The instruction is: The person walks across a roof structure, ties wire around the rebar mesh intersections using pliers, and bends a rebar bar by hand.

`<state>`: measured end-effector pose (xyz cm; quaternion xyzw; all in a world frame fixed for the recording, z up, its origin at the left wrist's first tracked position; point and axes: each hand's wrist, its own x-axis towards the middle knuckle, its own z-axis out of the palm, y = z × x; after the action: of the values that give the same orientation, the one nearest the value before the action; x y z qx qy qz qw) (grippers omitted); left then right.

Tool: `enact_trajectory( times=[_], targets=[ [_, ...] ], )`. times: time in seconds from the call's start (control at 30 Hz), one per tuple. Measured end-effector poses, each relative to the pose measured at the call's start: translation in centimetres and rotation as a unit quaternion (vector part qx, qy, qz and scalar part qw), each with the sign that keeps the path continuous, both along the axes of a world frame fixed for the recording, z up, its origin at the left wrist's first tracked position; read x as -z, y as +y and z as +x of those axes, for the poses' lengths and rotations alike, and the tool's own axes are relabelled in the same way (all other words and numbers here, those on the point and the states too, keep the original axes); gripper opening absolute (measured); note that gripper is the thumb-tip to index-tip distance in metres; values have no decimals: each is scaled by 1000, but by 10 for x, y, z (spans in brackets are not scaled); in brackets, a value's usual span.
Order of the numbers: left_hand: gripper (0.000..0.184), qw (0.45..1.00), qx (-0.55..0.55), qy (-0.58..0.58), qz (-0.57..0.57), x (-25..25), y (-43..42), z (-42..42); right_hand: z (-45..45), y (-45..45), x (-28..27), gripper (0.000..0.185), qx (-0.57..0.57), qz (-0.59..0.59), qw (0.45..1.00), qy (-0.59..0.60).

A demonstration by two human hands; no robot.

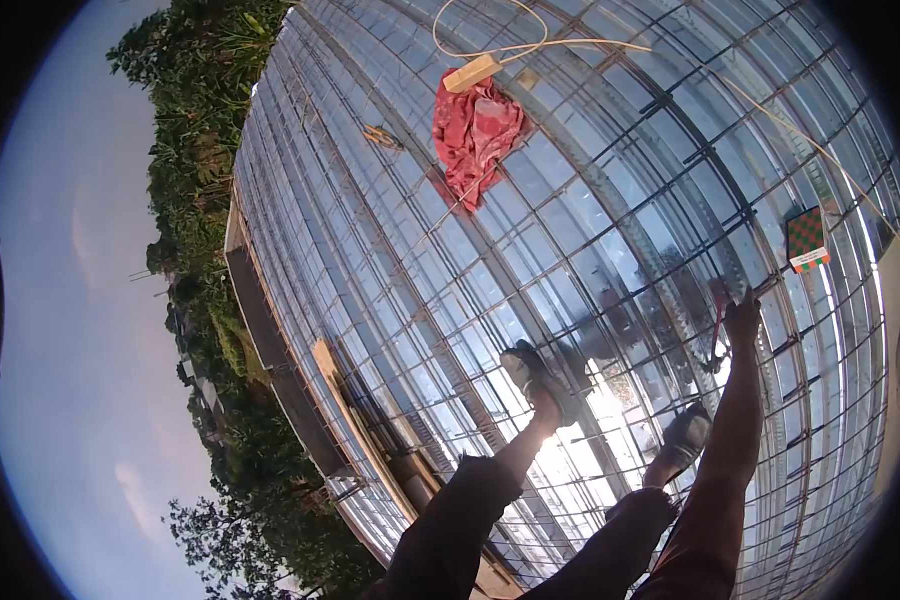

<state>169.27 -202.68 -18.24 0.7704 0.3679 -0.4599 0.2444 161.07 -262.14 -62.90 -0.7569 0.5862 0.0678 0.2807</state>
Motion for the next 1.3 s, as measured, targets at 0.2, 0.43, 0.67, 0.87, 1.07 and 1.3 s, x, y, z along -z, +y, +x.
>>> enact_trajectory(
  times=[0.2, 0.43, 0.67, 0.87, 1.07, 1.3],
  targets=[
    [25, 998, -46, 14, 37, -16, 9, 28, 7, 45, 17, 11, -164, -48, 985, 20],
    [27, 990, -113, -25, 75, -81, 43, 53, 16, 76, -111, 13, -319, 29, 946, -41],
    [78, 978, -29, 6, -206, -37, -106, 161, 134, 176, -380, 25, 239, 319, 856, -328],
    [71, 797, -191, -289, -494, 14, -221, 231, 256, 268, -545, 21, 127, 416, 819, -375],
    [35, 807, -211, -269, -481, -105, -224, 384, 369, 258, -587, 53, -355, 29, 904, -236],
    [45, 884, 97, -211, -406, -105, -257, 460, 479, 224, -594, 55, -289, 302, 888, -195]
  ],
)
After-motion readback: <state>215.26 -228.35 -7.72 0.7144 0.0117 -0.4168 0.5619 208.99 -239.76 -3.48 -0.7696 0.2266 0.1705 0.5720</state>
